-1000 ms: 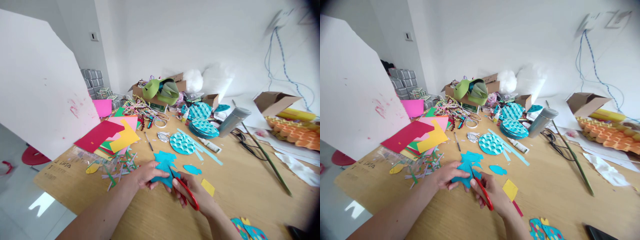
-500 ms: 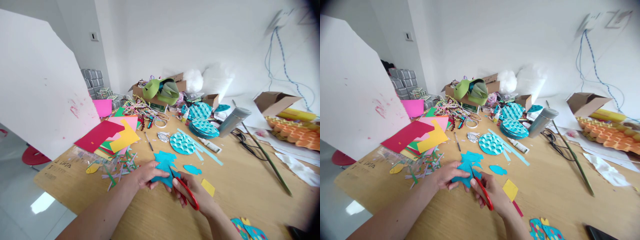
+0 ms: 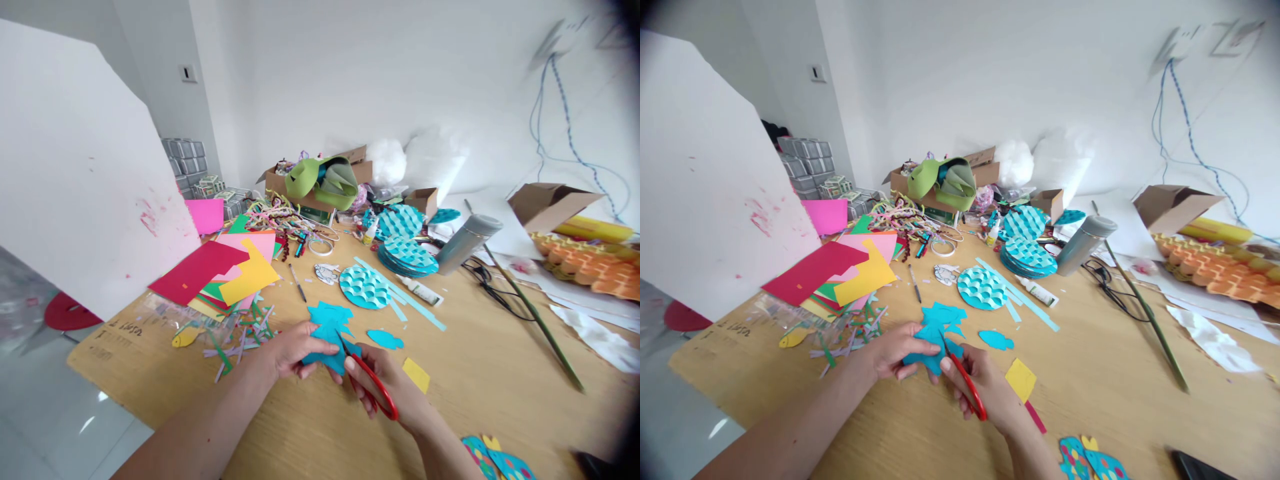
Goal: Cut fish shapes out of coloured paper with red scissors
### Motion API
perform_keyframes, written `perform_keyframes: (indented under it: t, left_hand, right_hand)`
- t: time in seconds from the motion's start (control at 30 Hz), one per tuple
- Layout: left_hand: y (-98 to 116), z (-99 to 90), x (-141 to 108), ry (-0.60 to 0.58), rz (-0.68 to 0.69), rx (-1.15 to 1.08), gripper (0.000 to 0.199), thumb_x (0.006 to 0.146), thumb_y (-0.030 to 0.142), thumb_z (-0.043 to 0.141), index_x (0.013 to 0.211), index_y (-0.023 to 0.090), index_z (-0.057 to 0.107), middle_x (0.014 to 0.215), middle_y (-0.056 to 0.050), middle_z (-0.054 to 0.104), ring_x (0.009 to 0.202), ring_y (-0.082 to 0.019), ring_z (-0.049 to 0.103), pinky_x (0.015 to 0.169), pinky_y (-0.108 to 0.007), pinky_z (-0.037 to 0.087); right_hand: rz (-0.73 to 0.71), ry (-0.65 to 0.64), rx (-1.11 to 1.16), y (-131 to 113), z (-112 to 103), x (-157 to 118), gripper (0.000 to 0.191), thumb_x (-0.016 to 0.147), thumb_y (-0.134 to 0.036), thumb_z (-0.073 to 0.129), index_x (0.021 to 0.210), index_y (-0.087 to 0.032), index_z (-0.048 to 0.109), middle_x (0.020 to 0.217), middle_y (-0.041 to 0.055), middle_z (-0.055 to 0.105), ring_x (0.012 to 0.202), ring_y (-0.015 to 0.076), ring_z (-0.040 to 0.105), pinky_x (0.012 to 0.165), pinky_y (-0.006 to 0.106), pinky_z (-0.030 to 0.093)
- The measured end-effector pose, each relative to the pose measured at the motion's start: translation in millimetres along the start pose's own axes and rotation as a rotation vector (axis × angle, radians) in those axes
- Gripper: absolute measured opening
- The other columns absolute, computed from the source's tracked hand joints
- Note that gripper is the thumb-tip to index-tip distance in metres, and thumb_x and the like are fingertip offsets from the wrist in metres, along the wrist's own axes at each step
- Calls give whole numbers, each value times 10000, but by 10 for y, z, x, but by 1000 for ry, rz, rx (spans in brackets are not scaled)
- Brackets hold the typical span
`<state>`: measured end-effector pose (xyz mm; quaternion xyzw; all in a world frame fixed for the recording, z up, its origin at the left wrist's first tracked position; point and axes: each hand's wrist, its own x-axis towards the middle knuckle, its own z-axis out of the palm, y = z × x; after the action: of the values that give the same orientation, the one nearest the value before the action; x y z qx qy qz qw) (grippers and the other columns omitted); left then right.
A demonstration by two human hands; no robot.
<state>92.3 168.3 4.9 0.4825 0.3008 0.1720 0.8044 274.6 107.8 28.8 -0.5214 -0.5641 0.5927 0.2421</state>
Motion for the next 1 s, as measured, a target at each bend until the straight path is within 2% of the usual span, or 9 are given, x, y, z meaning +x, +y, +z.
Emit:
perform_keyframes:
  t: [0.13, 0.27, 0.37, 0.47, 0.57, 0.67, 0.83, 1.0]
  left_hand:
    - [13, 8, -9, -5, -9, 1, 344, 736, 396, 640, 913, 103, 607, 688, -66, 698, 247, -33, 351, 258, -182, 202]
    - [53, 20, -35, 32, -62, -13, 406, 710, 401, 674, 989, 116, 598, 720, -75, 708, 267, -43, 398, 278, -174, 225]
    - [88, 10, -38, 43, -102, -76, 448, 708, 443, 669, 1016, 126, 595, 756, -84, 712, 325, -86, 511, 287, -169, 253]
    - [90, -25, 1, 15, -84, -213, 516, 735, 564, 587, 987, 114, 608, 749, -102, 705, 392, -132, 584, 287, -175, 271]
    - [43, -38, 66, 96, 5, -410, 561, 739, 638, 527, 947, 124, 614, 748, -93, 696, 454, -141, 611, 307, -174, 283]
    - [-33, 20, 119, 167, 156, -522, 549, 722, 636, 556, 930, 133, 622, 761, -80, 679, 591, -149, 634, 368, -174, 337]
    - [-130, 213, 149, 217, 355, -434, 373, 720, 457, 676, 884, 124, 651, 810, -74, 661, 692, -135, 590, 560, -218, 421]
    - [-143, 283, 163, 402, 428, -360, 316, 665, 305, 750, 922, 134, 684, 892, -83, 686, 814, -180, 614, 754, -289, 448]
  right_hand:
    - [10, 17, 14, -25, 7, -11, 431, 739, -595, 592, 741, -183, 465, 453, -74, 471, 327, 59, 425, 342, 168, 357]
    - [5, 27, 0, -12, 10, -16, 421, 741, -585, 596, 757, -177, 494, 432, -80, 460, 316, 61, 419, 334, 164, 345]
    - [-34, 95, 18, 9, 6, -14, 408, 748, -578, 591, 756, -182, 493, 432, -82, 463, 318, 72, 433, 330, 171, 338]
    - [-54, 187, 45, 12, 3, 0, 409, 747, -574, 594, 684, -196, 451, 422, -70, 484, 320, 82, 451, 337, 180, 329]
    - [-66, 298, 61, 5, 24, 29, 442, 765, -588, 563, 601, -205, 418, 390, -52, 485, 327, 89, 454, 353, 193, 329]
    - [-85, 374, 112, -2, 91, 64, 477, 785, -615, 515, 566, -199, 434, 376, -40, 479, 322, 82, 434, 357, 198, 313]
    - [-103, 428, 242, 13, 257, 130, 479, 749, -638, 547, 593, -199, 436, 388, -47, 482, 313, 88, 440, 336, 200, 333]
    - [-67, 419, 260, 88, 380, 202, 486, 674, -642, 626, 676, -201, 421, 417, -70, 489, 295, 90, 450, 302, 189, 329]
